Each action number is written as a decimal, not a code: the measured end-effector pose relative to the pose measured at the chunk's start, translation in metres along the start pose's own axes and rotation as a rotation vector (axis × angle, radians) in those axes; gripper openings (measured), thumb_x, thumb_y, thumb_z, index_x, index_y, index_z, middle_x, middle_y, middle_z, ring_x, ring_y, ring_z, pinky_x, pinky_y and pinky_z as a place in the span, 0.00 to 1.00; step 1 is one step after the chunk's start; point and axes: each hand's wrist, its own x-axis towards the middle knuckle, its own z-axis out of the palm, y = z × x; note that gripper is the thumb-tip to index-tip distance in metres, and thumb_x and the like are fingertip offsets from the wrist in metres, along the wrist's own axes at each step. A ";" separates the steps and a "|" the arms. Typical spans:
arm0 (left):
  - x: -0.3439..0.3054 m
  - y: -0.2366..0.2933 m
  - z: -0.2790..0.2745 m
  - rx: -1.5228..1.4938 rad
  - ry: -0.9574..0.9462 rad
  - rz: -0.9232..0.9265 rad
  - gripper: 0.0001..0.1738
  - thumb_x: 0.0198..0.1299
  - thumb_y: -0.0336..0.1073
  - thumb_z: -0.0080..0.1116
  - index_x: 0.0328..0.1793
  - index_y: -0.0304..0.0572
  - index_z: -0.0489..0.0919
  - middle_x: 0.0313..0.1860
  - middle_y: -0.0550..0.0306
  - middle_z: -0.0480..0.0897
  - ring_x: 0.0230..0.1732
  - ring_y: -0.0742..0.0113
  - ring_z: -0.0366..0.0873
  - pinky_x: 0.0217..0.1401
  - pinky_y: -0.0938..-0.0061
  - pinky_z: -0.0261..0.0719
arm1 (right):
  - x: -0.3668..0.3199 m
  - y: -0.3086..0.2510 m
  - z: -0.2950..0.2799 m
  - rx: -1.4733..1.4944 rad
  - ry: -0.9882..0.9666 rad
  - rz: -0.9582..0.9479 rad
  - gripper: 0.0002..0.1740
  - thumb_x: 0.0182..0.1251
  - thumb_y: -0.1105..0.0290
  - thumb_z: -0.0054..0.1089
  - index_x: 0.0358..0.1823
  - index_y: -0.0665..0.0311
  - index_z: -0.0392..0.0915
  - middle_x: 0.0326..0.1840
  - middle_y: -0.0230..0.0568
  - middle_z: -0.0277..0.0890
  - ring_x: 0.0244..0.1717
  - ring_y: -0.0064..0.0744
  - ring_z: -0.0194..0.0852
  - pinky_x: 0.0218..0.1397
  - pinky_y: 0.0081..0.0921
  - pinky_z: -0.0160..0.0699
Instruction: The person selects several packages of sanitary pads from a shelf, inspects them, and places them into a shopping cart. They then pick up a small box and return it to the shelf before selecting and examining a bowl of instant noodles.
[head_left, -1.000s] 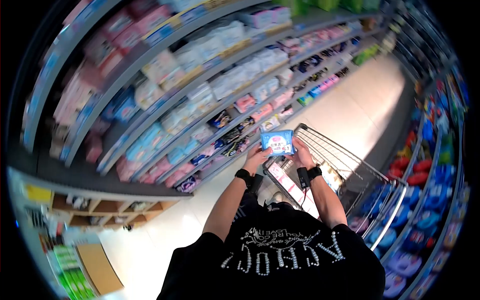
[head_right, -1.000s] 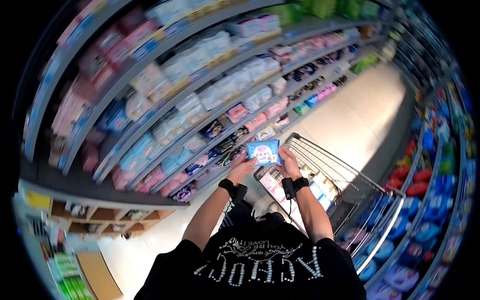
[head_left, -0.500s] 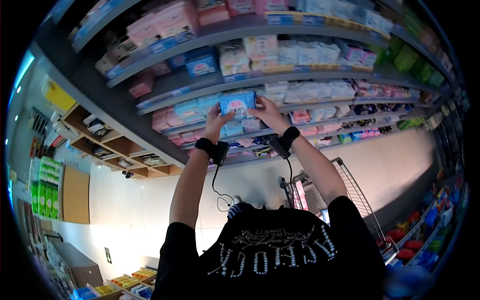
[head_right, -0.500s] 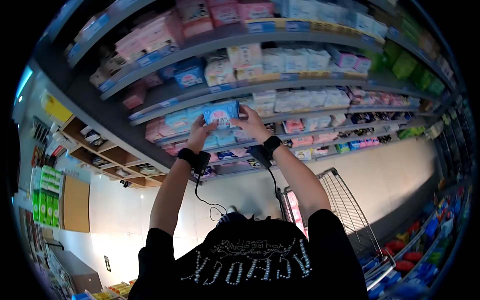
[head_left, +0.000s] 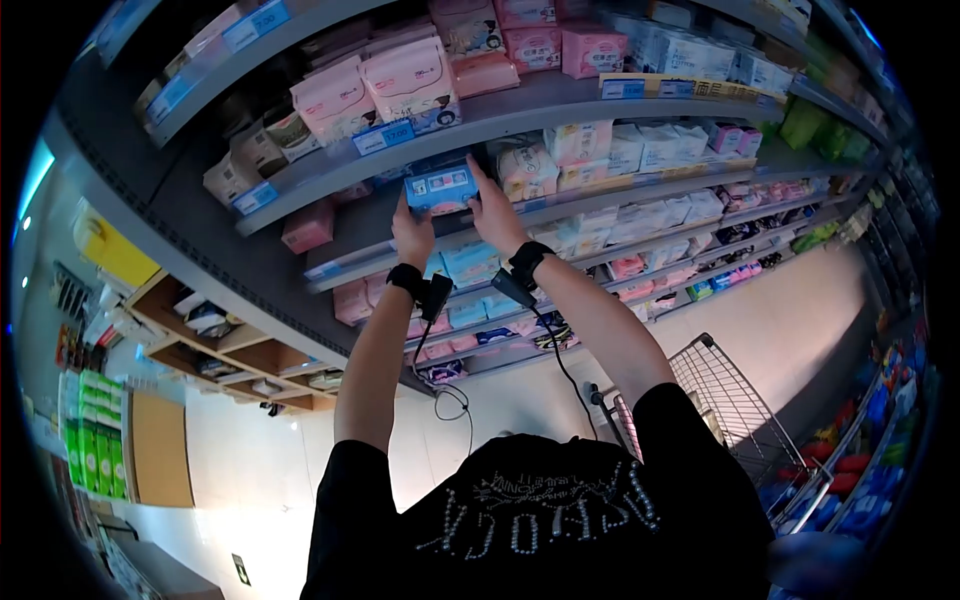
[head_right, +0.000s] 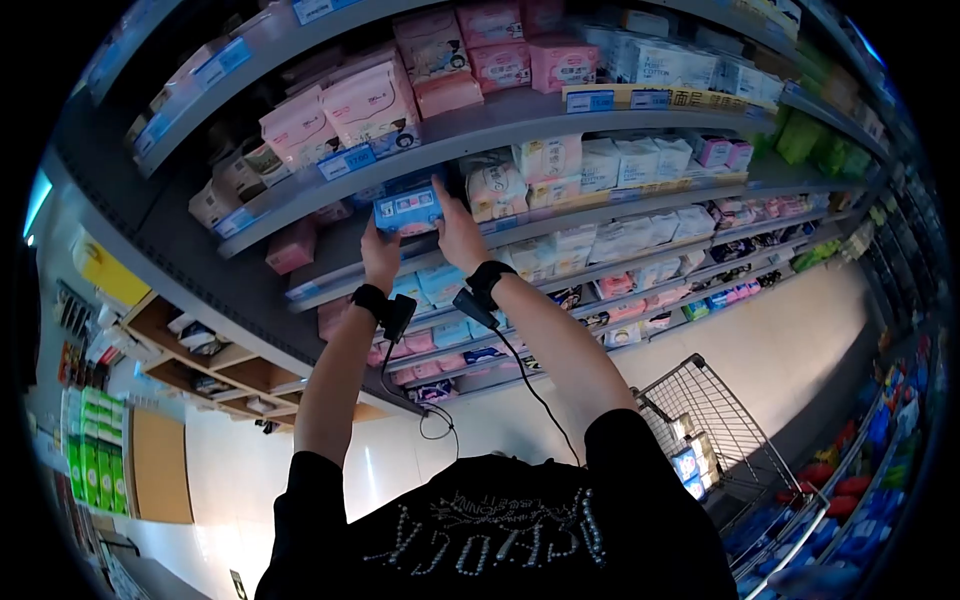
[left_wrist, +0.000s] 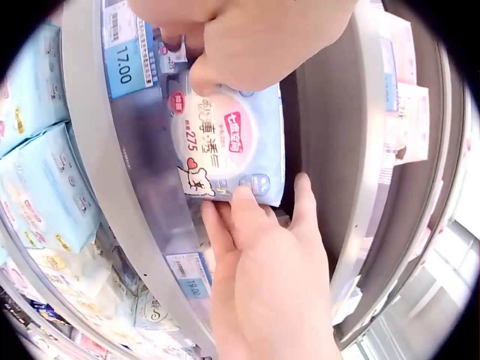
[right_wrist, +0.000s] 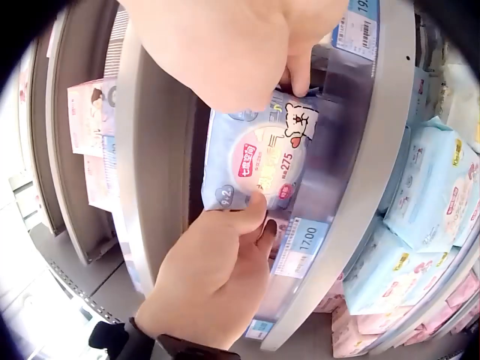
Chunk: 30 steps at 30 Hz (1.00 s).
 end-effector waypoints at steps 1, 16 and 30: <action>-0.002 0.002 0.005 0.098 0.034 -0.032 0.27 0.46 0.21 0.56 0.56 0.37 0.69 0.45 0.43 0.78 0.50 0.51 0.74 0.55 0.68 0.67 | -0.002 0.003 0.002 -0.022 0.020 -0.024 0.37 0.55 0.84 0.47 0.67 0.57 0.50 0.53 0.58 0.62 0.51 0.59 0.63 0.52 0.39 0.65; -0.067 -0.010 0.032 0.722 0.006 0.209 0.37 0.47 0.38 0.56 0.65 0.36 0.60 0.64 0.39 0.62 0.69 0.43 0.48 0.70 0.50 0.38 | -0.094 0.033 -0.030 -0.132 0.178 -0.078 0.20 0.53 0.84 0.47 0.49 0.65 0.69 0.58 0.51 0.62 0.54 0.55 0.63 0.51 0.37 0.70; -0.341 -0.111 0.236 -0.368 -1.068 -1.064 0.20 0.54 0.35 0.54 0.54 0.39 0.71 0.42 0.51 0.79 0.42 0.61 0.78 0.44 0.70 0.74 | -0.557 0.159 -0.256 -0.016 0.665 1.314 0.11 0.52 0.77 0.44 0.35 0.69 0.75 0.25 0.46 0.78 0.28 0.33 0.77 0.33 0.28 0.74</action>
